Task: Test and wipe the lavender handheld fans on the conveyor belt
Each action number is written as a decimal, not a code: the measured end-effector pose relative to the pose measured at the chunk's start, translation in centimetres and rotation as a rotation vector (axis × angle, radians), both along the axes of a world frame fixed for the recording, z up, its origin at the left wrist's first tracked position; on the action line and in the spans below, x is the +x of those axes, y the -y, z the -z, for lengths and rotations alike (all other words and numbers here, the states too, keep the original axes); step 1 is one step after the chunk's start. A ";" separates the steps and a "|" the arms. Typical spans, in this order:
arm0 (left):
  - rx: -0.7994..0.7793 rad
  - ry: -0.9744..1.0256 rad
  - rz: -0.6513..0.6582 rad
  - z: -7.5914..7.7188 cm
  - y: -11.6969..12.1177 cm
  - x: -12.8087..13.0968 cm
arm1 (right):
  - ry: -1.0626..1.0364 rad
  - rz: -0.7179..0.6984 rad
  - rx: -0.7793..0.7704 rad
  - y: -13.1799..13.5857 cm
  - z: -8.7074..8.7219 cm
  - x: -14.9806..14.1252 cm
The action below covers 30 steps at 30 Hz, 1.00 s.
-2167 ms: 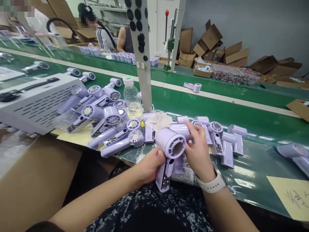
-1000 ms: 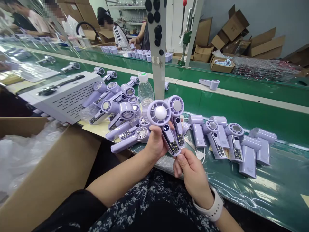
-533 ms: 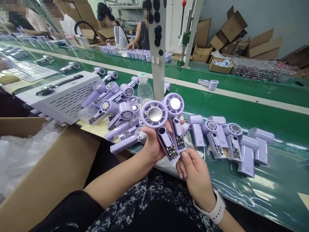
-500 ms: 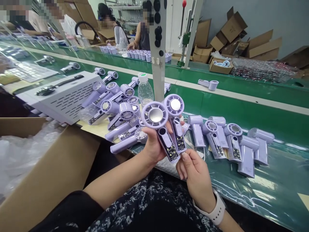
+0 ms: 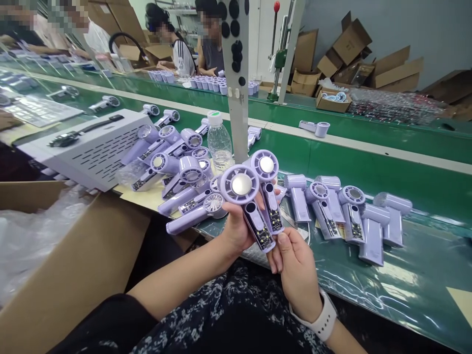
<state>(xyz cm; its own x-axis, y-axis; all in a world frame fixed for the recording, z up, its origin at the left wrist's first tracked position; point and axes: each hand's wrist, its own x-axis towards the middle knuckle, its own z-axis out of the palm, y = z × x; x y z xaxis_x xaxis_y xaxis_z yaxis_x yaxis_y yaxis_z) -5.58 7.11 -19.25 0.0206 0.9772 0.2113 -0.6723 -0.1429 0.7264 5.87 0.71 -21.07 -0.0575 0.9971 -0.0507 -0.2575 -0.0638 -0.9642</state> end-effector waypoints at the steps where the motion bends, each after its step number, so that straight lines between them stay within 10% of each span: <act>1: 0.002 0.010 0.004 0.1 0.1 0.0 | 0.030 -0.012 0.008 0.0 0.1 0.1; 6: -0.020 0.088 0.013 -0.4 -0.2 -0.7 | 0.316 -0.137 0.193 -0.6 0.1 1.9; 10: -0.084 0.114 0.018 -1.1 -0.4 -1.4 | 0.455 0.087 0.248 -1.6 -0.1 3.0; 17: -0.095 -0.375 0.285 -0.3 0.1 -3.6 | 0.028 -0.175 0.079 -3.4 -0.6 4.0; 21: -0.279 -0.209 0.125 -1.0 -0.1 -4.1 | 0.144 0.013 0.020 -3.2 -1.3 4.4; 30: -0.191 -0.043 0.389 -1.1 1.2 -2.0 | 0.167 -0.005 0.036 -1.7 -2.2 3.8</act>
